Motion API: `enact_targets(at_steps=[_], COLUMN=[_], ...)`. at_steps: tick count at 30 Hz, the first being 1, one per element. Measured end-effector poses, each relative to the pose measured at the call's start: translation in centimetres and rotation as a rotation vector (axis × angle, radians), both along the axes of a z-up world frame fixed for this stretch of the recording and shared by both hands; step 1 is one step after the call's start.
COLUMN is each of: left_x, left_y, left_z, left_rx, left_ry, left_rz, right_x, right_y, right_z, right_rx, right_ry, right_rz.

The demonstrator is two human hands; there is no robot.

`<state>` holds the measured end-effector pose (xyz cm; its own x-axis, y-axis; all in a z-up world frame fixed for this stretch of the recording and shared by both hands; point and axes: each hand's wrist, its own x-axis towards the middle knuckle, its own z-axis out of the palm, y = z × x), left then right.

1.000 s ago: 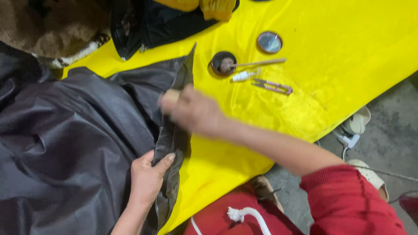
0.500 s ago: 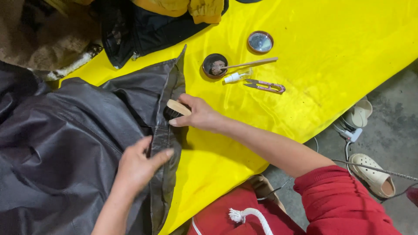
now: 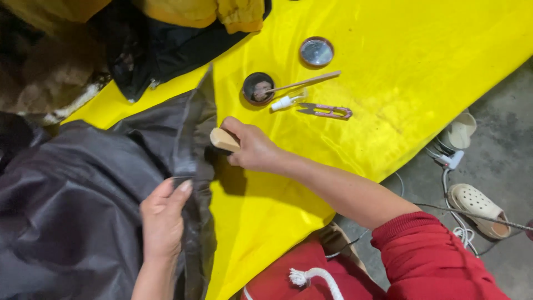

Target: The person repairs a black leather jacket by hand, using a small tool to pick at the seam and a brush to smooth the surface. They also use a hairdryer to apply heat to the repaired area.

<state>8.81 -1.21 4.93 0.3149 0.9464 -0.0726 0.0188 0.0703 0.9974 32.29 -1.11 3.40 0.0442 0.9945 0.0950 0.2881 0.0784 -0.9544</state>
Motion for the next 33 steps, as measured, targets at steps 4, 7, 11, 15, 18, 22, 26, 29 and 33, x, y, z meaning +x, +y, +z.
enact_targets(at_steps=[4, 7, 11, 15, 18, 22, 26, 29, 33], left_x=[1.1, 2.3, 2.1, 2.2, 2.6, 2.4, 2.2, 2.0, 1.4], left_y=[-0.4, -1.2, -1.3, -1.5, -1.7, -1.9, -2.2, -2.0, -1.0], left_z=[2.2, 4.2, 3.2, 3.5, 3.8, 3.9, 4.8, 4.3, 2.5], left_rx=[-0.022, -0.066, -0.055, -0.043, -0.090, -0.091, -0.103, -0.068, 0.018], left_ry=[0.014, 0.045, 0.060, -0.057, -0.107, -0.146, -0.143, -0.122, -0.154], left_rz=[0.201, 0.234, 0.249, 0.257, 0.253, 0.212, 0.216, 0.203, 0.180], right_x=[1.4, 2.4, 9.0, 16.5, 17.1, 16.2, 11.1, 6.3, 0.9], right_y=[-2.1, -4.4, -6.0, -7.2, -8.4, -9.2, -8.1, -6.0, -2.6], right_z=[2.7, 0.5, 4.4, -0.8, -1.9, -0.4, 4.5, 7.4, 9.4], right_rx=[-0.195, 0.005, -0.079, 0.100, 0.034, -0.088, 0.174, 0.263, 0.438], right_ry=[-0.873, -1.008, -0.570, -1.204, -1.209, -0.878, -0.446, -0.274, -0.309], right_rz=[0.066, 0.068, 0.062, -0.302, -0.321, -0.238, -0.076, 0.091, 0.453])
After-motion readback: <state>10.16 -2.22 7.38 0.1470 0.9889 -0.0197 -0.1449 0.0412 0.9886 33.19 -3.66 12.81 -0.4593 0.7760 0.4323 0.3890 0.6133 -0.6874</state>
